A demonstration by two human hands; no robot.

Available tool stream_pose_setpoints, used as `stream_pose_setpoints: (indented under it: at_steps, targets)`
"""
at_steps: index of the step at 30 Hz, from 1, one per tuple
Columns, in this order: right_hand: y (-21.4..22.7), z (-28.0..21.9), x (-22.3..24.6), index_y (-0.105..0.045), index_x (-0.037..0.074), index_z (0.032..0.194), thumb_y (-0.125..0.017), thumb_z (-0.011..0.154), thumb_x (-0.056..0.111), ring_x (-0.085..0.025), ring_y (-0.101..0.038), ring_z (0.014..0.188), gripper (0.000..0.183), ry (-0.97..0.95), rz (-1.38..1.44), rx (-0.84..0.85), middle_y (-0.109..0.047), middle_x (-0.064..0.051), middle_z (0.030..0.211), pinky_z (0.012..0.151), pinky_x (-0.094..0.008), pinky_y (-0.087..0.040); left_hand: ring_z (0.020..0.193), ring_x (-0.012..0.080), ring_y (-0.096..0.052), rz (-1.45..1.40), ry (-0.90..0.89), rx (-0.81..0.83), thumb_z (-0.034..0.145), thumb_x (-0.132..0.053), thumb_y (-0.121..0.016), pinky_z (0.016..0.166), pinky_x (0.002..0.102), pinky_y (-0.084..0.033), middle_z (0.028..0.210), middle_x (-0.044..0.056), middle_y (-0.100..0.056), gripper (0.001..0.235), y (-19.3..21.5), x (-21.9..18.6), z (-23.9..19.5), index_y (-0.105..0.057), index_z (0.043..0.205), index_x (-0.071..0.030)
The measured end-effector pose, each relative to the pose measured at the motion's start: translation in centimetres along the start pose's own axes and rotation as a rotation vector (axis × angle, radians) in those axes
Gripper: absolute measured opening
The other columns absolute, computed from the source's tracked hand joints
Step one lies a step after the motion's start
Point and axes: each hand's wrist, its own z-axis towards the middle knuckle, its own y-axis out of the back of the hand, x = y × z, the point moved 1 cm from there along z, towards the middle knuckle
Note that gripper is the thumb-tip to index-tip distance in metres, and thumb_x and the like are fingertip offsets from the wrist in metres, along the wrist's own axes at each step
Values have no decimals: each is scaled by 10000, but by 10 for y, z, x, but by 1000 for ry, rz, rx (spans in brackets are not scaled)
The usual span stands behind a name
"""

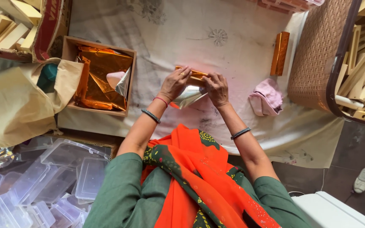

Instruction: The person sits on the floor and wraps small wooden blocks in shiny orange foil. They pick up a block, place it on a sheet of foil, and fold the foil around it. They also wipe the wooden blocks with a pink cloth before wrapping them.

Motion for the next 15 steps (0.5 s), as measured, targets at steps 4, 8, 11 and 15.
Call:
stream_pose_setpoints:
  at_steps: [4, 8, 11, 15]
  targets:
    - [9, -33, -16, -734, 139, 1120, -734, 903, 121, -250, -613, 1072, 218, -47, -26, -71, -662, -28, 1109, 889, -416, -476, 1358, 245, -565, 36, -13, -36, 931, -70, -588, 1111, 371, -485, 1449, 83, -597, 382, -9, -1, -6, -669, 1299, -4]
    - [12, -61, -39, -742, 119, 1064, -746, 889, 72, -266, -621, 1038, 182, -182, 3, -18, -682, -41, 1059, 870, -423, -468, 1368, 254, -553, 124, -22, -38, 945, -74, -588, 1118, 379, -480, 1471, 91, -579, 380, -15, -2, -8, -660, 1310, 6]
    - [18, -56, -46, -720, 87, 982, -757, 897, 89, -299, -626, 996, 93, -301, 73, -50, -677, -78, 1043, 843, -429, -491, 1385, 256, -539, 152, -31, -21, 954, -73, -578, 1136, 380, -465, 1486, 98, -564, 393, -13, -3, -10, -645, 1332, 13]
    - [16, -21, -40, -730, 58, 997, -746, 933, 113, -331, -642, 975, 86, -313, 203, -196, -669, -105, 1029, 840, -425, -526, 1415, 258, -506, 162, -35, 16, 956, -80, -556, 1162, 385, -433, 1508, 109, -541, 427, -11, -4, -9, -624, 1367, 17]
